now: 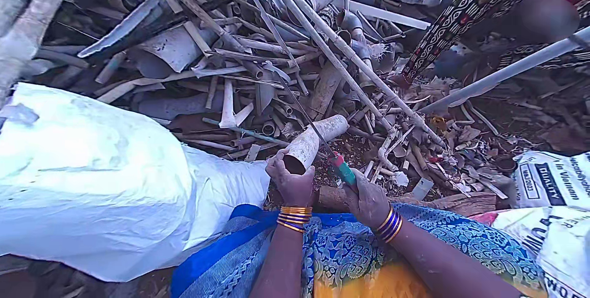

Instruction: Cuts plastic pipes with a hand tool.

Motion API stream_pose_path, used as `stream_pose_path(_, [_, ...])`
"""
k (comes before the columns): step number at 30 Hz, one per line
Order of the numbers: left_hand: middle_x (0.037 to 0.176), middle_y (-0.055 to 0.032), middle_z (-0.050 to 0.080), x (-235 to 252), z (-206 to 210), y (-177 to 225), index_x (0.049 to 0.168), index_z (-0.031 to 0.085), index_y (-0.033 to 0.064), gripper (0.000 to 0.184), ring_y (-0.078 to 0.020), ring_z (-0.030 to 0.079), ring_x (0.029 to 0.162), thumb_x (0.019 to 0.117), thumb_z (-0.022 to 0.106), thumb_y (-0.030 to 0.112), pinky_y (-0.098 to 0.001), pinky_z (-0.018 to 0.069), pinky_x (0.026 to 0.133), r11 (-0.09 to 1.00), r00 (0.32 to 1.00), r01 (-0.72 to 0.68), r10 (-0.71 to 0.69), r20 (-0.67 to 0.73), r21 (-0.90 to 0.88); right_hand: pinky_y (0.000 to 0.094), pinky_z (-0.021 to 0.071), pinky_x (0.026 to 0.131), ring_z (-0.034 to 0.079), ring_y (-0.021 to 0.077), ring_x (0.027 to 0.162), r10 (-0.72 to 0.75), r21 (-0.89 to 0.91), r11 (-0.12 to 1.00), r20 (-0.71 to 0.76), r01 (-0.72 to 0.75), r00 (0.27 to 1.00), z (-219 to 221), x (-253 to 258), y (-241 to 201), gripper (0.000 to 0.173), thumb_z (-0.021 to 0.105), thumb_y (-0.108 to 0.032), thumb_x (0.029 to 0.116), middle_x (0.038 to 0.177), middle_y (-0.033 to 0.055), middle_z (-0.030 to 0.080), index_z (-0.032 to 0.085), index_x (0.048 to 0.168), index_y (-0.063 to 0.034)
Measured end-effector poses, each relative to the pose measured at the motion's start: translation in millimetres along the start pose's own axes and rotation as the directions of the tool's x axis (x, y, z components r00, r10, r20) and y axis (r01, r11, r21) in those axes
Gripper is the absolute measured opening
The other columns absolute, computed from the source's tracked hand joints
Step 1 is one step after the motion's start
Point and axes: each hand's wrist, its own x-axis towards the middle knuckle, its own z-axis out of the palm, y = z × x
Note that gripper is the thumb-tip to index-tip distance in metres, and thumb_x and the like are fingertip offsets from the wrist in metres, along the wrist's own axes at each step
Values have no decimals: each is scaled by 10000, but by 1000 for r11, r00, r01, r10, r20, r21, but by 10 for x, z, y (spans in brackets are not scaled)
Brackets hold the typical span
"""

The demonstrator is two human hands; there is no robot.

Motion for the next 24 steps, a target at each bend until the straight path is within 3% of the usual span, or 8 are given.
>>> stream_pose_path(2, [1399, -356, 442, 5, 15, -5, 1390, 538, -48, 860, -455, 468, 1270, 596, 854, 48, -496, 436, 1033, 1000, 1000, -8, 8, -9, -14, 449, 562, 518, 701, 303, 581, 122, -34, 993, 237, -117, 964, -35, -22, -32, 418, 514, -218, 994, 691, 141, 695, 631, 1255, 87])
stream_pose_path(4, [1429, -358, 416, 14, 6, 14, 1464, 452, -52, 957, -453, 455, 1300, 603, 865, 24, -485, 420, 1079, 999, 1000, 25, -24, 9, -33, 574, 541, 882, 710, 421, 1011, 422, -187, 890, 684, -416, 595, -120, 182, -17, 495, 397, -269, 1103, 1080, 239, 714, 419, 1521, -3])
stream_pose_path(5, [1449, -363, 410, 21, -5, 24, 1500, 399, -58, 1015, -457, 450, 1323, 604, 870, 20, -485, 410, 1101, 999, 999, 31, -31, 17, -21, 578, 528, 920, 697, 427, 1061, 455, -198, 868, 687, -456, 567, -111, 213, 21, 501, 398, -260, 1102, 1131, 246, 706, 406, 1534, -7])
stream_pose_path(9, [1454, -389, 422, -6, 15, -4, 1481, 408, -96, 1006, -515, 444, 1348, 606, 871, 84, -560, 409, 1096, 998, 999, -35, 34, 20, 52, 404, 562, 518, 683, 262, 568, 68, 49, 996, 1, -68, 998, -53, 48, 28, 410, 543, -179, 969, 727, 147, 707, 634, 1219, 133])
stream_pose_path(11, [1447, -394, 429, -9, 24, 3, 1459, 425, -107, 985, -519, 452, 1339, 604, 875, 85, -558, 411, 1094, 998, 999, -42, 41, 15, 54, 347, 542, 508, 652, 210, 546, -8, 69, 998, -30, 10, 1000, -71, 28, -2, 408, 526, -217, 988, 690, 116, 684, 632, 1201, 114])
stream_pose_path(15, [1442, -376, 434, 5, 17, 43, 1453, 433, -96, 971, -488, 462, 1338, 615, 900, 56, -515, 421, 1101, 997, 999, 1, -5, 48, 81, 573, 570, 715, 736, 417, 804, 238, -41, 966, 521, -254, 820, -146, 65, -13, 459, 500, -196, 1033, 886, 217, 736, 548, 1422, 43])
stream_pose_path(20, [1436, -374, 435, 9, 14, 6, 1441, 443, -92, 962, -477, 463, 1330, 594, 870, 66, -508, 417, 1096, 999, 999, -12, 10, 39, 40, 338, 524, 478, 640, 195, 523, -100, 50, 993, -44, 102, 994, -62, 3, 2, 407, 495, -255, 1017, 659, 94, 668, 635, 1193, 84])
stream_pose_path(24, [1438, -368, 417, 21, -14, 59, 1461, 419, -80, 974, -469, 456, 1323, 621, 894, 55, -495, 424, 1087, 998, 998, 35, -37, 49, 50, 577, 561, 773, 734, 425, 867, 301, -98, 949, 552, -298, 777, -89, 62, 55, 470, 463, -213, 1061, 947, 230, 738, 513, 1459, 33])
